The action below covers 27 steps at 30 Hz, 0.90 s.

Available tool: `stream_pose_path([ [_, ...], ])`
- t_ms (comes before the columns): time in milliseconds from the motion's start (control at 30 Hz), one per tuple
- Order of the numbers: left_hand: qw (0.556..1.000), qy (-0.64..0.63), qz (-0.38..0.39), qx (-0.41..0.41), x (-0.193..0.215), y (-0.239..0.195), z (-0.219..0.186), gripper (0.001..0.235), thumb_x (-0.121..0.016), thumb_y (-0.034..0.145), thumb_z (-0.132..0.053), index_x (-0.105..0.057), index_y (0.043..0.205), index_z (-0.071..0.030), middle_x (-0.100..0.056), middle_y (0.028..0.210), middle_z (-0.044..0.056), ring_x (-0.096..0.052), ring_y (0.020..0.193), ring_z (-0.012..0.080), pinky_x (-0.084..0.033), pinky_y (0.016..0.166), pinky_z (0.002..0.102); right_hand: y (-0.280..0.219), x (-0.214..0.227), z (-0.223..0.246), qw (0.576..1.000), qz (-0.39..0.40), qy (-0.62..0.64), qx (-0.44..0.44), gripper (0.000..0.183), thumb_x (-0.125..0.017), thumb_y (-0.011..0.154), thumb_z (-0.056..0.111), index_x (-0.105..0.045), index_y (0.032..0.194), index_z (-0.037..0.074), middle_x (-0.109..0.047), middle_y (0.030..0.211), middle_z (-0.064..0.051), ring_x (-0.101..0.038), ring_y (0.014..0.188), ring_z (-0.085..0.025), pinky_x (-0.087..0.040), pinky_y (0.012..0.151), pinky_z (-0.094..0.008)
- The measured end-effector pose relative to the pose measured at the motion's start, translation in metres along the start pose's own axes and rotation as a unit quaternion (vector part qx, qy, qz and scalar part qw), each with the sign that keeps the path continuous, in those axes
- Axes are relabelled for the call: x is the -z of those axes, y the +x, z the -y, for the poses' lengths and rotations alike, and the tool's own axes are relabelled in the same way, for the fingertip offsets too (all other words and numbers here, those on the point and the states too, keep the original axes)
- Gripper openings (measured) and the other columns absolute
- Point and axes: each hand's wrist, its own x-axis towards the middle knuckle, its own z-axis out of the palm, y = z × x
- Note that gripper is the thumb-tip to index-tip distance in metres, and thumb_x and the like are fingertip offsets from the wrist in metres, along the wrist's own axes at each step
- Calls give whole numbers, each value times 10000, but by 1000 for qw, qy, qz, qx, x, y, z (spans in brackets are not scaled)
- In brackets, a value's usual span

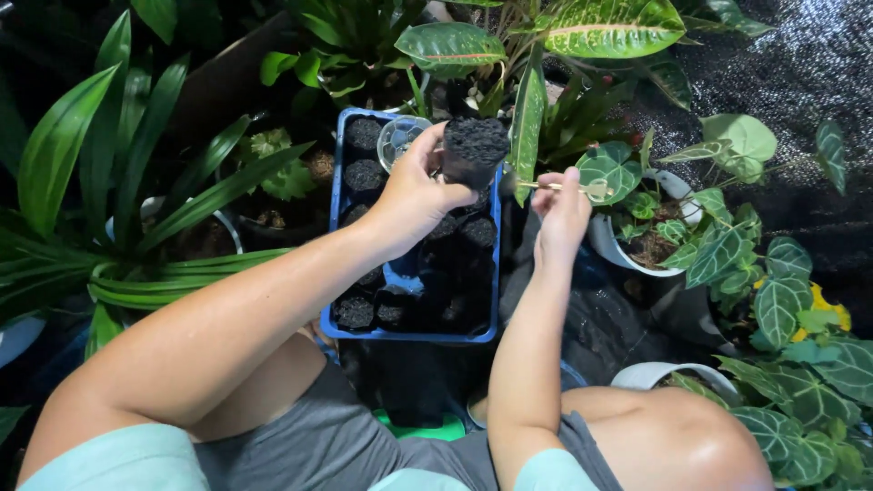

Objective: The person sits on the ground and uses a small stick to place seeds into holes made in soil-filled peat pellets. They then use their fingers to cover the seeds with soil and place the pellets into a blue tray.

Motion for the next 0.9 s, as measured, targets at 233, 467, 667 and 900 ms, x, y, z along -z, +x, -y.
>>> stream_pose_path([
  [233,1000,-21,2,7,1,2,14,661,-741,599,69,-487,1183,-107,-610,879,86,-619,803,160,-522,793,288,10,-15,-27,991,67,-111,21,394,-373,934,283,-600,726,37,-490,444,-45,-451,419,-70,-381,431,-141],
  [467,1000,15,-4,26,3,3,13,658,-727,616,71,-462,1196,-93,-599,890,105,-639,819,189,-536,784,303,3,-5,-24,986,59,-146,-57,331,-465,898,364,-611,812,80,-561,494,-63,-468,381,-75,-359,342,-142],
  [667,998,41,-10,36,1,5,16,682,-715,635,58,-416,1232,-83,-576,933,124,-638,855,219,-532,793,332,-7,19,-16,979,24,-174,-105,360,-553,858,412,-572,858,53,-570,520,-84,-461,360,-89,-342,300,-157],
  [900,999,8,-19,37,-3,9,19,708,-701,635,78,-402,1250,-107,-548,1009,146,-636,882,238,-540,788,330,-42,2,54,987,86,-89,98,280,-570,877,243,-533,1104,84,-603,732,-79,-502,558,-72,-418,478,-138],
])
